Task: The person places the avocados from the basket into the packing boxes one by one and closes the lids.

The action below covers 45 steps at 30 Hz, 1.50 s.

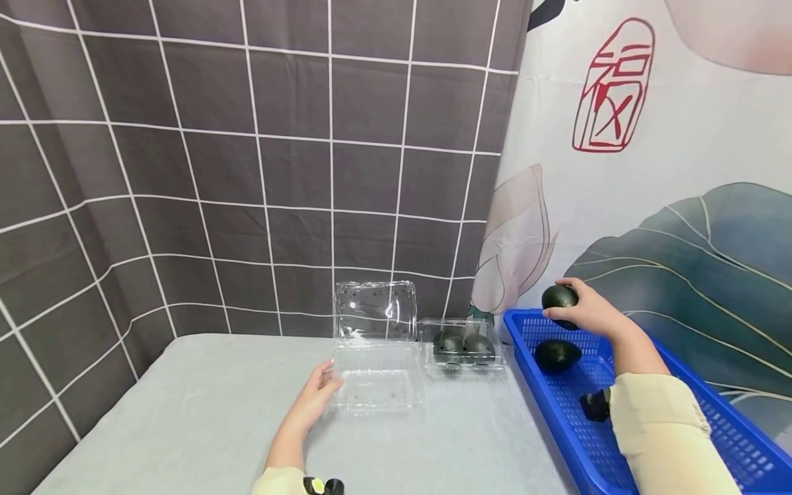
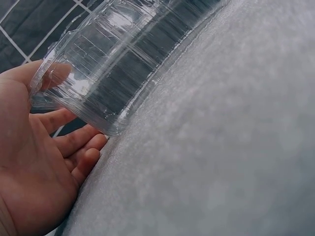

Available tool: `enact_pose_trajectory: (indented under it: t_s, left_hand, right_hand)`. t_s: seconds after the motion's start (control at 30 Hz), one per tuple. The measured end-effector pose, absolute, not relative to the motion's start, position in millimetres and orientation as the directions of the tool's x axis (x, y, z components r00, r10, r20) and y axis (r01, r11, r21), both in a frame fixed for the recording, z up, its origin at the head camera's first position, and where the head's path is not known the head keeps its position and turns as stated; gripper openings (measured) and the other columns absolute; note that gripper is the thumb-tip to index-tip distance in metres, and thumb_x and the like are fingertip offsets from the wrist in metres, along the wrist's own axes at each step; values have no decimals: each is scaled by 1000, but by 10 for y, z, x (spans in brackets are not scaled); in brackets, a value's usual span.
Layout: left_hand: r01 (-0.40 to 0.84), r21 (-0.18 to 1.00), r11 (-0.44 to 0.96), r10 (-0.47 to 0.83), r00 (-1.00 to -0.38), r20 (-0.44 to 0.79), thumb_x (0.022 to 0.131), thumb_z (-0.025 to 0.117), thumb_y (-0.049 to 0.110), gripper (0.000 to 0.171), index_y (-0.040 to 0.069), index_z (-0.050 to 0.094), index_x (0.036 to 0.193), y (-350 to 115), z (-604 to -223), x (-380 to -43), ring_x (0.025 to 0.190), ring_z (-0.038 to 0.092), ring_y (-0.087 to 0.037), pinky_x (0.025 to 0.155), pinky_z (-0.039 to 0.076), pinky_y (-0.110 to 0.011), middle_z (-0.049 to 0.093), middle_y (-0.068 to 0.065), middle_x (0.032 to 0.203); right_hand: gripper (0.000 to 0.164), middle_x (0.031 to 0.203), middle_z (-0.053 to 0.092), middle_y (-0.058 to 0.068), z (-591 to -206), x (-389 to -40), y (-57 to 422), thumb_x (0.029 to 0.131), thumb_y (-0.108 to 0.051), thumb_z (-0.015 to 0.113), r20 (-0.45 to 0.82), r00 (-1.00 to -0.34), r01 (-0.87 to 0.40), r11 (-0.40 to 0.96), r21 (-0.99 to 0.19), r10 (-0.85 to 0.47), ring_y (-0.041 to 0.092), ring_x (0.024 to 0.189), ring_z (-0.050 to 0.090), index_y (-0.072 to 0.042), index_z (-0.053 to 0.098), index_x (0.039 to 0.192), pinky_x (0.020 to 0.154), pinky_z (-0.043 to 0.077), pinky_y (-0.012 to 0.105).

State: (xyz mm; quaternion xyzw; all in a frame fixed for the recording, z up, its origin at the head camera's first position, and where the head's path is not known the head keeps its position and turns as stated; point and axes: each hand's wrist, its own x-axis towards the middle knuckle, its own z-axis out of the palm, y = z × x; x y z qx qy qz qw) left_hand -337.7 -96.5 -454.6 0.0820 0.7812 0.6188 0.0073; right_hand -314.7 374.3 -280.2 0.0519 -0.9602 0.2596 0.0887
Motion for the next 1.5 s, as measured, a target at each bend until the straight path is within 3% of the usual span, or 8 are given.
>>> enact_pose_trajectory:
  t_s: [0.27, 0.53, 0.83, 1.1, 1.5]
  left_hand:
    - [130, 969, 212, 132, -986, 103, 94, 45, 15, 55, -6, 23, 140, -952, -4547, -3388, 125, 31, -50, 100, 24, -61, 31, -36, 136]
    - [197, 973, 123, 159, -971, 177, 85, 43, 0, 70, -5, 7, 145, -903, -4553, -3433, 131, 18, -49, 105, 17, -57, 19, -34, 143]
    - [236, 960, 151, 162, -964, 212, 84, 38, -4, 63, -7, 19, 143, -860, -4550, -3459, 132, 15, -47, 107, 12, -55, 17, -30, 146]
    - [292, 944, 156, 150, -951, 269, 87, 35, -6, 53, -9, 30, 139, -832, -4548, -3420, 133, 16, -45, 107, 11, -53, 20, -28, 145]
    - [238, 954, 184, 140, -967, 214, 91, 35, -1, 50, -6, 30, 140, -841, -4587, -3430, 131, 17, -48, 107, 12, -56, 19, -29, 146]
  right_hand:
    - [76, 124, 41, 33, -2661, -3159, 3419, 84, -36, 65, 213, -974, -175, 837, -518, -73, 43, 100, 51, 2, 26, 138, 77, 48, 51]
    - [74, 126, 38, 31, -2660, -3217, 3188, 85, -31, 65, 210, -973, -208, 777, -594, -100, 42, 101, 50, -1, 26, 139, 77, 48, 47]
    - [71, 121, 46, 30, -2711, -3255, 2974, 83, -31, 67, 229, -965, -244, 769, -591, -130, 38, 98, 53, -5, 31, 138, 76, 48, 45]
    - [64, 125, 43, 27, -2770, -3305, 2810, 84, -27, 66, 234, -951, -307, 723, -618, -204, 37, 97, 53, -8, 37, 137, 73, 49, 42]
    - [65, 125, 42, 26, -2832, -3357, 2621, 83, -27, 67, 223, -953, -302, 707, -640, -206, 36, 97, 53, -7, 35, 136, 72, 50, 41]
